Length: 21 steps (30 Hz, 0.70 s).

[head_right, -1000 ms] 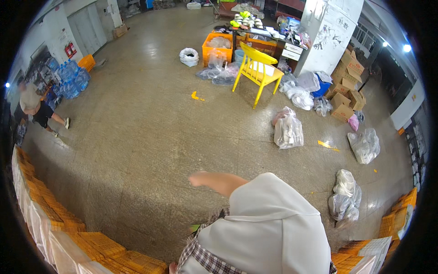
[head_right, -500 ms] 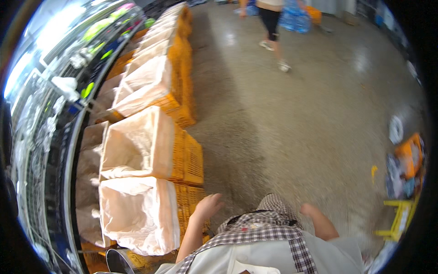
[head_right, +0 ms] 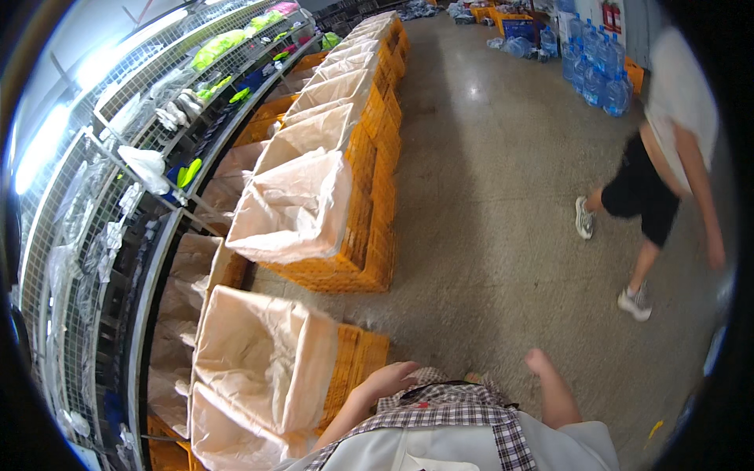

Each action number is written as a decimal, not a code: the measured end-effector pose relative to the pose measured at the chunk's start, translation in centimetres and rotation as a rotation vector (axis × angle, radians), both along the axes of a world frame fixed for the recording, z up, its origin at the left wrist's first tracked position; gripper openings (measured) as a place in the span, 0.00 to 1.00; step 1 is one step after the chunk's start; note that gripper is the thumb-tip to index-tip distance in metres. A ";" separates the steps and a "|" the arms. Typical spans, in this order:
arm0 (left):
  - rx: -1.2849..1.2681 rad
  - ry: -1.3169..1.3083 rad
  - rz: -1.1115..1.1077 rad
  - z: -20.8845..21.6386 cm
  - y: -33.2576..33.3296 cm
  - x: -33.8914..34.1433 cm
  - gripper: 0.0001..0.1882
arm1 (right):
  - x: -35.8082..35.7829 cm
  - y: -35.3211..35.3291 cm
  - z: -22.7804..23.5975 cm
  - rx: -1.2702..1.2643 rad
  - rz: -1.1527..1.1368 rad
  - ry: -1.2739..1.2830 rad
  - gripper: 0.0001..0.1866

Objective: The person walks through a warehouse aisle, then picks up pink and green plastic slippers from a shelf. They turn each slipper over to view the sole and upper, then place them back on the shelf.

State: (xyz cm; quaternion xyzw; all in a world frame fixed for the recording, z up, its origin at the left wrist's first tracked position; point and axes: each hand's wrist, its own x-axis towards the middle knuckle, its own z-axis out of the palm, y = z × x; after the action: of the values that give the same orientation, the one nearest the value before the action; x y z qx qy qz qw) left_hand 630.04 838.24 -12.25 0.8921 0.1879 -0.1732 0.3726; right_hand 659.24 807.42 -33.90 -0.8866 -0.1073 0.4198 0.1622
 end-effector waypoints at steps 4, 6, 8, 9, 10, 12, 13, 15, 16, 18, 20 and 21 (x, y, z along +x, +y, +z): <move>0.082 0.229 0.088 -2.6 10.6 7.4 0.23 | 14.5 17.9 5.5 0.333 0.162 -0.070 0.15; 0.046 0.253 0.140 -4.3 16.7 10.9 0.24 | 20.1 24.6 4.5 0.392 0.154 -0.094 0.14; 0.054 0.274 0.148 -5.5 23.2 15.3 0.24 | 25.0 29.4 2.1 0.332 0.158 -0.067 0.13; 0.082 0.278 0.130 -5.6 26.6 18.0 0.25 | 27.2 31.0 0.9 0.310 0.149 -0.064 0.13; 0.104 0.276 0.107 -5.4 30.0 21.1 0.25 | 29.3 32.1 -0.2 0.309 0.197 -0.081 0.13; 0.240 0.423 -0.019 -4.2 36.5 28.5 0.25 | 33.0 33.2 -1.0 0.107 0.274 -0.045 0.14; 0.272 0.417 -0.051 -3.2 39.3 32.7 0.24 | 34.6 33.4 -0.8 0.009 0.376 0.054 0.14; 0.341 0.308 -0.089 -1.0 44.2 41.3 0.21 | 37.4 33.6 0.0 -0.029 0.347 0.124 0.14; 0.362 0.227 -0.102 -0.2 46.2 45.8 0.20 | 38.6 33.7 -0.1 0.015 0.119 0.157 0.14; 0.302 -0.052 -0.133 0.6 49.9 54.7 0.18 | 41.0 34.0 -1.8 0.015 -0.133 0.122 0.16; 0.246 -0.123 -0.267 -0.2 53.5 63.2 0.19 | 44.0 34.8 -4.5 -0.125 -0.240 0.070 0.16; 0.204 -0.090 -0.278 -1.3 55.3 67.3 0.19 | 46.2 35.4 -5.5 -0.217 -0.288 0.155 0.15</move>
State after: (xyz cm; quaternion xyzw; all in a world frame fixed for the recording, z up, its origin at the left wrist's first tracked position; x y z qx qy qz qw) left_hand 697.30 893.57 -13.52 0.9495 0.0626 -0.1628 0.2608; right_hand 705.41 842.86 -39.45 -0.8700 0.0794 0.4685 0.1319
